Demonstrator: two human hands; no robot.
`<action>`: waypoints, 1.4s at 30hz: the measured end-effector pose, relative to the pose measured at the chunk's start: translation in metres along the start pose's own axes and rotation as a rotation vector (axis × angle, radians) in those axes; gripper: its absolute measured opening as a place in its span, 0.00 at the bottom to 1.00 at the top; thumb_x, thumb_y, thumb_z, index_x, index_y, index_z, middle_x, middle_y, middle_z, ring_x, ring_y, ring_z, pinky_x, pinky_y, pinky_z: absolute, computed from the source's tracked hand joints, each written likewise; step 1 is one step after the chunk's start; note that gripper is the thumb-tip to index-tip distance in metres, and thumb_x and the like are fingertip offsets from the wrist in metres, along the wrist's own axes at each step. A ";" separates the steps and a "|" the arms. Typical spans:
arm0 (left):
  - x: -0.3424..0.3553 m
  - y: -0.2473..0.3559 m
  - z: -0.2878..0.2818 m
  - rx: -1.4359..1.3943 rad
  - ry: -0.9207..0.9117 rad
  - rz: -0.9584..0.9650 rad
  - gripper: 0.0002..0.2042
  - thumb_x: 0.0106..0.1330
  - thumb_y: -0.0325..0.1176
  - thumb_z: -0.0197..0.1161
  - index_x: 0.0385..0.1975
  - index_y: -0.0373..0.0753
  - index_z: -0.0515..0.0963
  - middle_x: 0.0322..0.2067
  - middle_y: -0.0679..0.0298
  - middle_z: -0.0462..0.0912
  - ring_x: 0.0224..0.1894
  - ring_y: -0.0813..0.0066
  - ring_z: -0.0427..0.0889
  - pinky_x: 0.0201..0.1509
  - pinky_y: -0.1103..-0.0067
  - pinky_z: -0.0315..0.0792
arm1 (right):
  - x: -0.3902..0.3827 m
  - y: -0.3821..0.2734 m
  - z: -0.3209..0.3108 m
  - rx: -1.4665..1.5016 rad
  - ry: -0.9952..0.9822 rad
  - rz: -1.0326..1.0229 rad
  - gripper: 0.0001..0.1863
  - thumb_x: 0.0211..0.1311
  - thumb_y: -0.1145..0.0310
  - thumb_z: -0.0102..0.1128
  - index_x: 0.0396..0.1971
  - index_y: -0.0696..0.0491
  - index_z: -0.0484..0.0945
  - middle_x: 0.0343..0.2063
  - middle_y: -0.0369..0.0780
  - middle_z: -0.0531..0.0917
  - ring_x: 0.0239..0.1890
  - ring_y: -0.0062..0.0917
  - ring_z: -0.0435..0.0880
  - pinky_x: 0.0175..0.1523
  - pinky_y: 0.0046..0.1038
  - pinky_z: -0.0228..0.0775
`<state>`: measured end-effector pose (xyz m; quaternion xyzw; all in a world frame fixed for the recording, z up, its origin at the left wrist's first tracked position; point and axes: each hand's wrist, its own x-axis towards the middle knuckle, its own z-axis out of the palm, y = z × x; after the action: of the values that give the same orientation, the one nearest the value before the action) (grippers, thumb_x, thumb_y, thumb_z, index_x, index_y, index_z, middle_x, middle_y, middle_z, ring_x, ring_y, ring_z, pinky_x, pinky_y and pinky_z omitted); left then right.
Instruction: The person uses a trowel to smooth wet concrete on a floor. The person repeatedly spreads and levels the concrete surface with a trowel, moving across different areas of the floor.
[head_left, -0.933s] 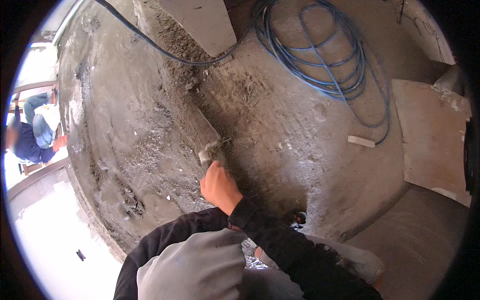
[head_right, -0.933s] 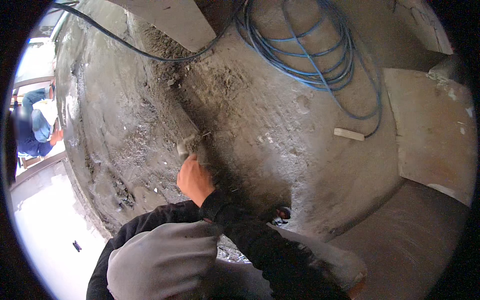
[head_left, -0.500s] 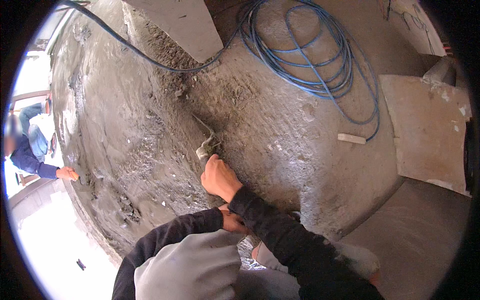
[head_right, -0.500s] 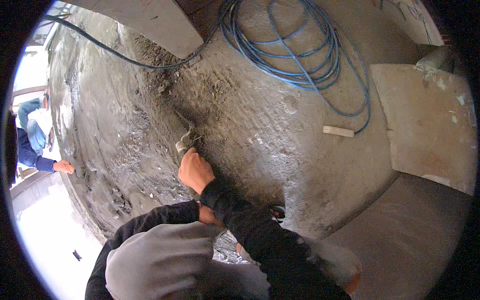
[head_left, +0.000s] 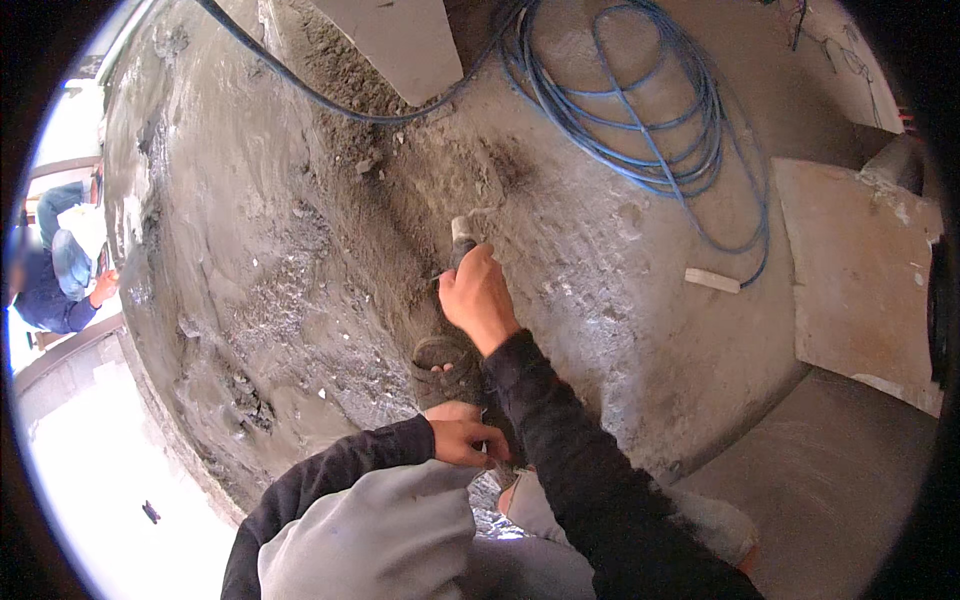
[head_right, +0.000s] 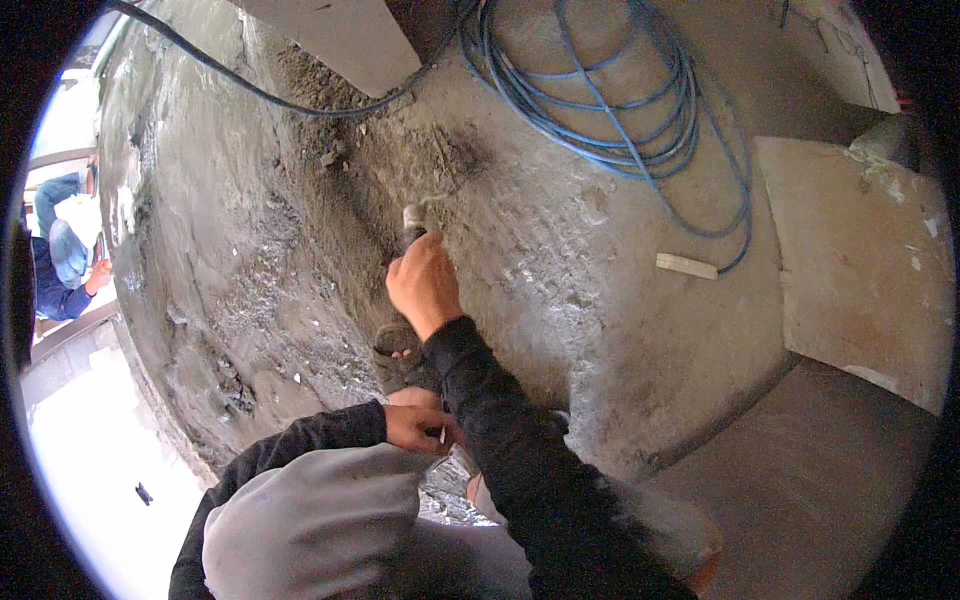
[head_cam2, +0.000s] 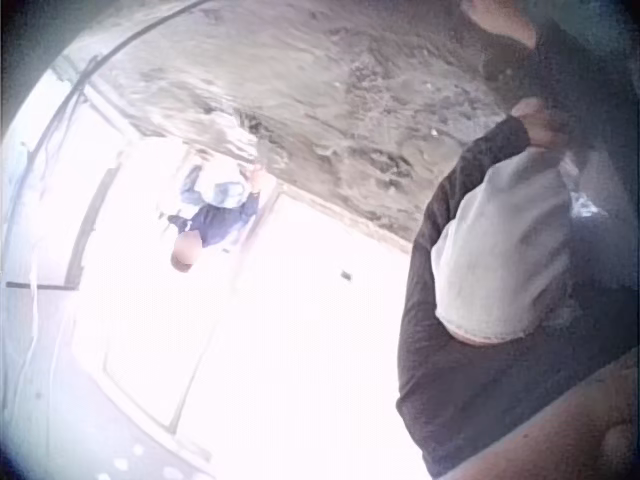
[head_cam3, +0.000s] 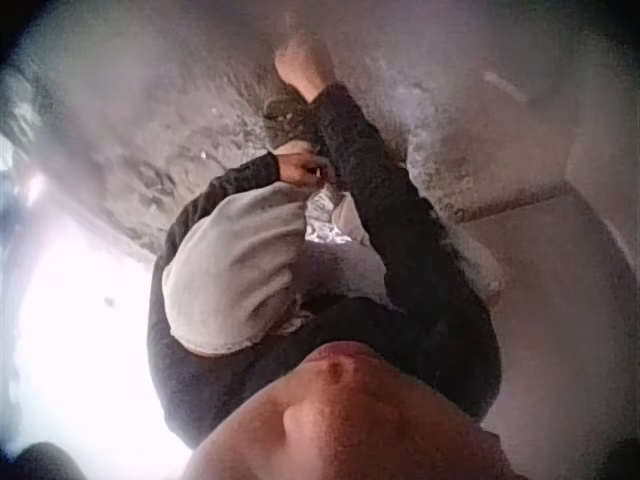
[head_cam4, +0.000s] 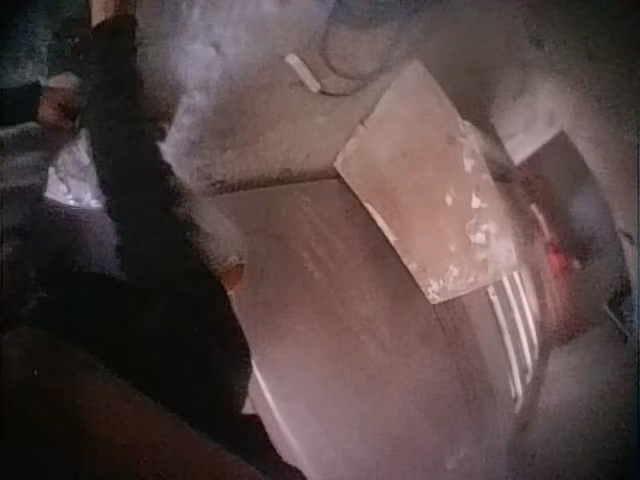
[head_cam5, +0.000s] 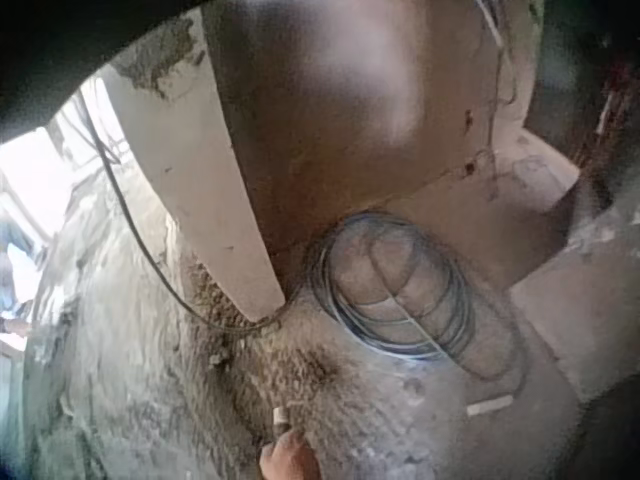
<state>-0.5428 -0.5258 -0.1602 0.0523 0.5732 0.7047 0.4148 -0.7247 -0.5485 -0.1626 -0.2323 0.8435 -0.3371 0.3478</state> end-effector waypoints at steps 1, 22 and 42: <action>0.000 -0.003 -0.001 -0.028 -0.011 0.001 0.19 0.61 0.42 0.60 0.49 0.42 0.78 0.39 0.60 0.84 0.40 0.70 0.82 0.46 0.75 0.72 | -0.005 0.011 0.011 0.013 -0.049 0.004 0.16 0.56 0.71 0.53 0.37 0.70 0.65 0.29 0.61 0.80 0.35 0.54 0.82 0.40 0.49 0.74; -0.021 -0.006 0.003 -0.049 0.149 -0.060 0.17 0.63 0.37 0.59 0.49 0.36 0.75 0.36 0.63 0.81 0.41 0.75 0.79 0.49 0.77 0.71 | 0.021 -0.098 0.022 -0.085 -0.161 -0.272 0.18 0.54 0.71 0.53 0.37 0.72 0.64 0.29 0.63 0.79 0.34 0.55 0.81 0.41 0.45 0.76; -0.017 -0.017 -0.010 -0.219 0.727 0.075 0.07 0.57 0.33 0.61 0.28 0.36 0.78 0.25 0.61 0.81 0.28 0.71 0.81 0.36 0.75 0.74 | 0.067 -0.124 0.049 -0.226 -0.371 -0.303 0.21 0.51 0.63 0.57 0.27 0.71 0.73 0.27 0.64 0.79 0.35 0.53 0.82 0.40 0.43 0.76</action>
<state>-0.5282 -0.5440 -0.1711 -0.2249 0.6021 0.7489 0.1614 -0.7121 -0.6928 -0.1265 -0.4511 0.7532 -0.2405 0.4139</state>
